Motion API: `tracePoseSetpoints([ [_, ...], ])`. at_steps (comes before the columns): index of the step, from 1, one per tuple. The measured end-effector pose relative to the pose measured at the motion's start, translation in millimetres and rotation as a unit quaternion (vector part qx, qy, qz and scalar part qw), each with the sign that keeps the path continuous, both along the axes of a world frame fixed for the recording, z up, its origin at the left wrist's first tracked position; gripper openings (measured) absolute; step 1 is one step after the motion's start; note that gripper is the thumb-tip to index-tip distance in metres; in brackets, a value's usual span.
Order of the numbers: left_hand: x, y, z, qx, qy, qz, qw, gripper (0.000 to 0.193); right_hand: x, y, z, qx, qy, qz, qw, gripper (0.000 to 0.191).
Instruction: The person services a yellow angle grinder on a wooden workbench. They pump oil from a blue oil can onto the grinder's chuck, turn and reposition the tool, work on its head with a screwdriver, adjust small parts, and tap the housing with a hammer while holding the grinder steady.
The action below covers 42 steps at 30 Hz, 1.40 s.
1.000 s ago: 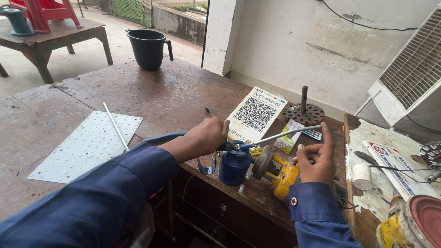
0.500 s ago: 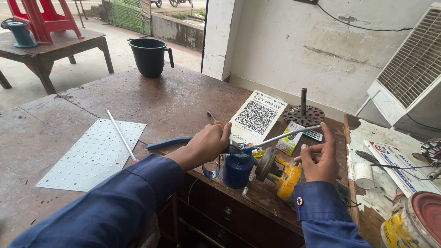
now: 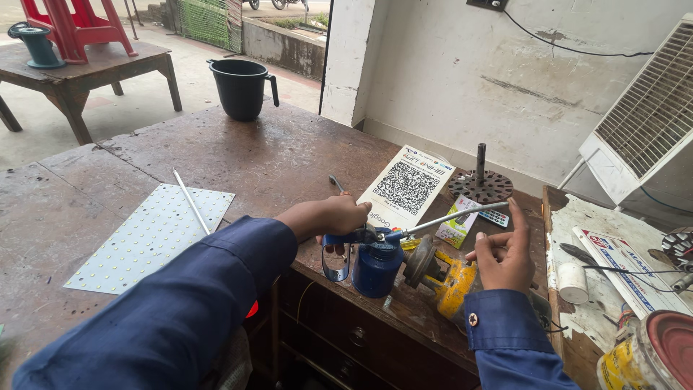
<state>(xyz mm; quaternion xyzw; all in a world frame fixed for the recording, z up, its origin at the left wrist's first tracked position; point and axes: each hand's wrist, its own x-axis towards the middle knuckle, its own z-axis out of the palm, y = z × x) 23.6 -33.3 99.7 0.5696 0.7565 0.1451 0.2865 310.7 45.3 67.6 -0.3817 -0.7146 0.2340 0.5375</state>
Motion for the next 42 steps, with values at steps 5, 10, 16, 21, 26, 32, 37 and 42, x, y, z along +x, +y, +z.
tracePoseSetpoints([
  [5, 1.1, 3.8, 8.5, -0.031, 0.046, -0.026, 0.998, 0.050, -2.5, 8.8, -1.5, 0.003, 0.008, 0.002, 1.000, 0.074],
  [10, 1.8, 5.9, -1.1, 0.040, 0.153, -0.137, 0.978, 0.029, -6.1, 20.1, -8.9, 0.013, 0.031, 0.009, 0.999, 0.072],
  [16, 8.9, -17.9, -4.8, 0.120, 0.179, -0.102, 0.971, 0.026, -3.6, 21.3, -17.1, 0.017, 0.035, 0.021, 0.999, 0.074],
  [21, 13.9, -27.3, -11.6, 0.238, 0.264, -0.140, 0.924, 0.026, -1.9, 17.0, -16.3, 0.016, 0.031, 0.018, 0.999, 0.074],
  [26, 17.3, -24.8, -14.2, 0.182, 0.145, -0.050, 0.971, 0.015, -0.9, 16.2, -16.6, 0.007, 0.027, 0.007, 1.000, 0.075],
  [32, 15.5, -22.1, -22.9, 0.230, 0.244, -0.107, 0.936, 0.010, -1.3, 22.6, -20.3, 0.012, 0.041, 0.028, 0.999, 0.074],
  [37, 11.2, -18.0, -30.8, 0.249, 0.287, -0.113, 0.918, 0.013, -3.0, 28.4, -23.9, 0.013, 0.043, 0.039, 0.998, 0.075],
  [42, 9.5, -16.2, -33.6, 0.263, 0.271, -0.114, 0.919, 0.013, -4.6, 31.2, -27.8, 0.009, 0.051, 0.043, 0.998, 0.076],
])
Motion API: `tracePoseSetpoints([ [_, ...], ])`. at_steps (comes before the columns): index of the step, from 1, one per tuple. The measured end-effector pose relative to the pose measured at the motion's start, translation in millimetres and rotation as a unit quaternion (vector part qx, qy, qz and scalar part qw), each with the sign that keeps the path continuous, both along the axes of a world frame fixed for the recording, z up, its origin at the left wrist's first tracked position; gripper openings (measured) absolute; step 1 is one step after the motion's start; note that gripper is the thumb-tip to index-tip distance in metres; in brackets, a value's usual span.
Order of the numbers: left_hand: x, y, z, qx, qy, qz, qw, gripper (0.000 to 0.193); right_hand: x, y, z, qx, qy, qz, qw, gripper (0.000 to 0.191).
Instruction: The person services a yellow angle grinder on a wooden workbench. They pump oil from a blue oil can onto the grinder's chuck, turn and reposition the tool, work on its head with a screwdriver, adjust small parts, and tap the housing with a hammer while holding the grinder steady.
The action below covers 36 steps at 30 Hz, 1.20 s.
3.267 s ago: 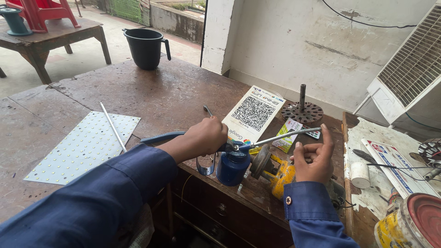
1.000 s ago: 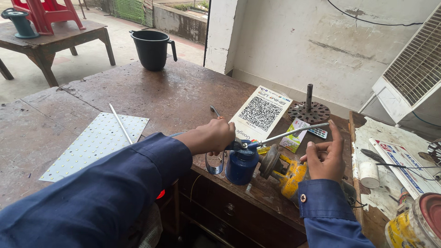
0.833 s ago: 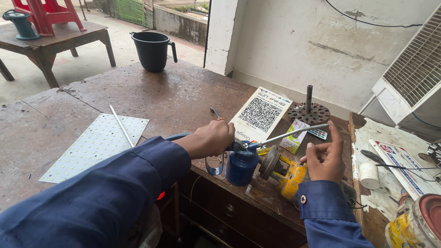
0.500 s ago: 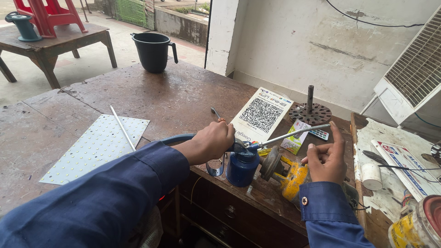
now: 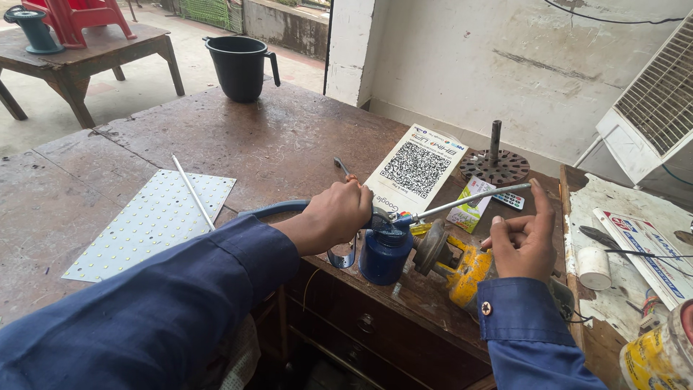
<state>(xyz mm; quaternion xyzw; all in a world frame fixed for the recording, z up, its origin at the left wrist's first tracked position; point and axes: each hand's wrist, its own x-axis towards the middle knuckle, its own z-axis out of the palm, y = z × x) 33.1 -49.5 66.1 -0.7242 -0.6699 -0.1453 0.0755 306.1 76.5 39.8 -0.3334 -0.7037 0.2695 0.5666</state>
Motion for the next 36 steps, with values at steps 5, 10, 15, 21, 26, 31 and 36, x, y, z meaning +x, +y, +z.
tracePoseSetpoints([
  [5, -2.2, 0.8, -4.2, -0.004, 0.015, 0.003, 1.000, 0.016, -0.8, 0.0, -0.8, 0.012, -0.001, -0.004, 1.000, 0.075],
  [10, -9.5, 13.0, -4.9, -0.051, 0.054, -0.013, 0.997, 0.023, -0.9, -4.9, 4.4, 0.004, 0.003, 0.000, 1.000, 0.076],
  [15, -11.5, 35.8, 8.5, -0.216, 0.043, -0.017, 0.975, 0.035, -0.8, -12.8, 12.4, -0.007, -0.008, -0.012, 1.000, 0.076],
  [21, -8.3, 16.1, 11.7, -0.154, 0.002, -0.009, 0.988, 0.033, -1.8, -13.9, 12.2, 0.003, -0.025, -0.036, 0.999, 0.076],
  [26, -5.5, 6.9, 0.3, 0.035, 0.019, -0.064, 0.997, 0.016, -0.6, -8.8, 8.7, 0.002, -0.035, -0.043, 0.998, 0.076],
  [31, -9.7, 12.2, -5.9, 0.013, 0.051, -0.058, 0.997, 0.018, -0.4, -13.1, 9.1, 0.002, -0.014, -0.027, 1.000, 0.076],
  [36, -9.5, 29.8, 5.9, -0.190, 0.144, -0.048, 0.970, 0.052, -0.6, -18.7, 14.0, -0.002, -0.010, -0.020, 1.000, 0.076],
])
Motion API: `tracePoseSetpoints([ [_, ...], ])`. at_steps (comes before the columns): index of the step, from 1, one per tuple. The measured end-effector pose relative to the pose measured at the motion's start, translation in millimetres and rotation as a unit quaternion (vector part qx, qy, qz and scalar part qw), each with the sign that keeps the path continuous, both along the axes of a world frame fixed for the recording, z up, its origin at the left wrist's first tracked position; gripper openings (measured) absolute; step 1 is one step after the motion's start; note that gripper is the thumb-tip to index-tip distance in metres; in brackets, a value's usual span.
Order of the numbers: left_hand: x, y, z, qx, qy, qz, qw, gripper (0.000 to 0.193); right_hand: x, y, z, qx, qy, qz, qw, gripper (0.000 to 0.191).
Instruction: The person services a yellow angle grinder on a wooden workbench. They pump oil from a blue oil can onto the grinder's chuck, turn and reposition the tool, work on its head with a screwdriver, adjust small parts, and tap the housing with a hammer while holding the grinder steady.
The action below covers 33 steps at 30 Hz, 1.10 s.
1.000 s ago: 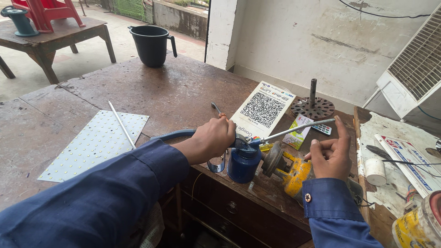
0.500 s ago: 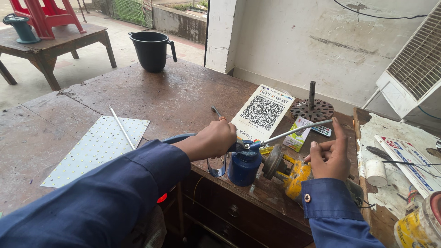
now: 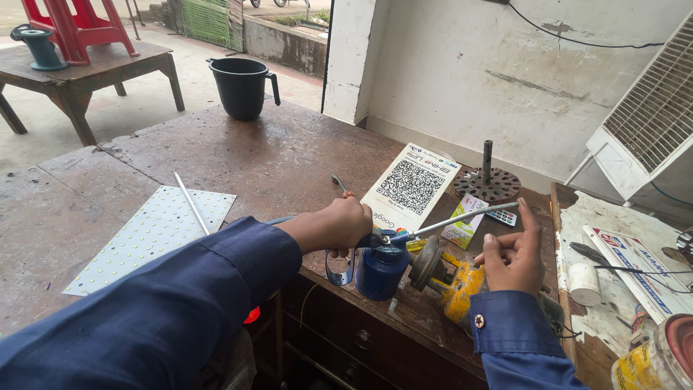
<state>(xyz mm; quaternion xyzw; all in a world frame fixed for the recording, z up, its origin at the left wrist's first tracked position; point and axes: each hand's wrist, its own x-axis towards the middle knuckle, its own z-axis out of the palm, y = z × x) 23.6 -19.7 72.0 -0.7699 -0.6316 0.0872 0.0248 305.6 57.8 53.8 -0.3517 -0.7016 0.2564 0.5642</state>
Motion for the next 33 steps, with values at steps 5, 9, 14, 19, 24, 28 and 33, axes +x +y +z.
tracePoseSetpoints([
  [5, 2.6, -21.1, 8.0, 0.039, -0.227, 0.105, 0.967, 0.021, -1.7, 1.4, -1.0, -0.002, 0.002, 0.004, 1.000, 0.075],
  [9, 13.5, -36.0, 23.6, 0.036, -0.433, 0.227, 0.872, 0.043, -1.0, 5.8, -3.4, -0.007, -0.005, 0.012, 1.000, 0.076],
  [14, 17.5, -45.4, 28.9, 0.052, -0.446, 0.210, 0.869, 0.049, 1.3, 8.3, -5.4, -0.015, 0.017, 0.040, 0.999, 0.077],
  [19, 8.5, -29.7, 26.4, 0.012, -0.128, 0.065, 0.990, 0.031, 1.7, 6.5, -2.8, -0.013, 0.014, 0.028, 0.999, 0.079],
  [24, 1.5, -17.1, 18.1, -0.017, -0.173, 0.096, 0.980, 0.031, 2.3, 2.8, 3.4, -0.019, 0.007, 0.022, 1.000, 0.079],
  [28, -6.8, -7.9, 8.1, -0.018, -0.178, 0.098, 0.979, 0.031, 2.4, 1.6, 6.3, -0.025, 0.006, 0.026, 0.999, 0.080],
  [33, -13.8, 3.5, -3.9, 0.013, -0.114, 0.065, 0.991, 0.030, 0.1, 2.0, 6.3, -0.027, 0.008, 0.034, 0.999, 0.079],
])
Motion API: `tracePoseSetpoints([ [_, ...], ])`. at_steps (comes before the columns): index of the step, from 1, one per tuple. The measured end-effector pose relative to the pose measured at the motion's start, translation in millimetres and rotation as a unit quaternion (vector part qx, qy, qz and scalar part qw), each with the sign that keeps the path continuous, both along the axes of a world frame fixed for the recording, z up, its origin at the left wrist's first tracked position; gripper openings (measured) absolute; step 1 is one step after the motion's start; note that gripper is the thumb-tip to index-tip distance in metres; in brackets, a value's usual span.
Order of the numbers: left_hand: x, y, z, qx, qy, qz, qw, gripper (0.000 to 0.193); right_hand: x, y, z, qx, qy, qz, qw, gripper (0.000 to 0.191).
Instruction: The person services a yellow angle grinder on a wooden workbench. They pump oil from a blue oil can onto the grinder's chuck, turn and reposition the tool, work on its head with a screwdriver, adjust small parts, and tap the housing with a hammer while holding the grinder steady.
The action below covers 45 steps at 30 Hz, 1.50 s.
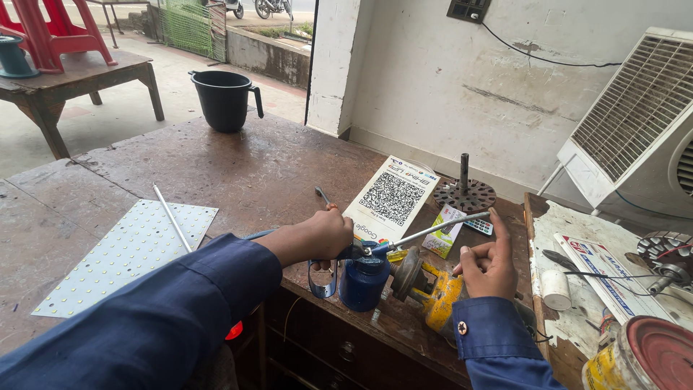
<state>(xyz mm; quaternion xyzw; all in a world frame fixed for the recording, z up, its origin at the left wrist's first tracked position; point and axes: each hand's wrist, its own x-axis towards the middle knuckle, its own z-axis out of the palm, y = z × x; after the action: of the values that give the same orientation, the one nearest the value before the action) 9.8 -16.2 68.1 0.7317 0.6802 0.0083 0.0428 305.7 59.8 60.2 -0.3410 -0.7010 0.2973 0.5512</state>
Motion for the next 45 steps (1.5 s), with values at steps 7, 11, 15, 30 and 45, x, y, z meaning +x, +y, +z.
tracePoseSetpoints([
  [7, 7.7, -20.5, 19.7, -0.049, -0.114, 0.063, 0.990, 0.030, 0.0, -0.1, 1.2, -0.017, -0.013, 0.006, 1.000, 0.078],
  [11, 17.4, -49.4, 36.4, -0.018, -0.428, 0.219, 0.877, 0.049, 1.4, 0.1, 1.1, -0.030, -0.029, 0.005, 0.999, 0.081],
  [15, 32.4, -74.3, 39.5, 0.045, -0.565, 0.224, 0.793, 0.062, 6.1, 3.4, 2.7, -0.028, -0.046, 0.024, 0.998, 0.084],
  [30, 32.5, -112.6, -4.8, 0.137, -0.679, 0.173, 0.700, 0.068, 6.4, 5.4, 0.3, -0.060, -0.038, 0.051, 0.996, 0.088],
  [45, 44.8, -123.0, -39.0, 0.221, -0.698, 0.144, 0.666, 0.072, 11.8, 11.8, -1.0, -0.119, -0.019, 0.096, 0.988, 0.085],
])
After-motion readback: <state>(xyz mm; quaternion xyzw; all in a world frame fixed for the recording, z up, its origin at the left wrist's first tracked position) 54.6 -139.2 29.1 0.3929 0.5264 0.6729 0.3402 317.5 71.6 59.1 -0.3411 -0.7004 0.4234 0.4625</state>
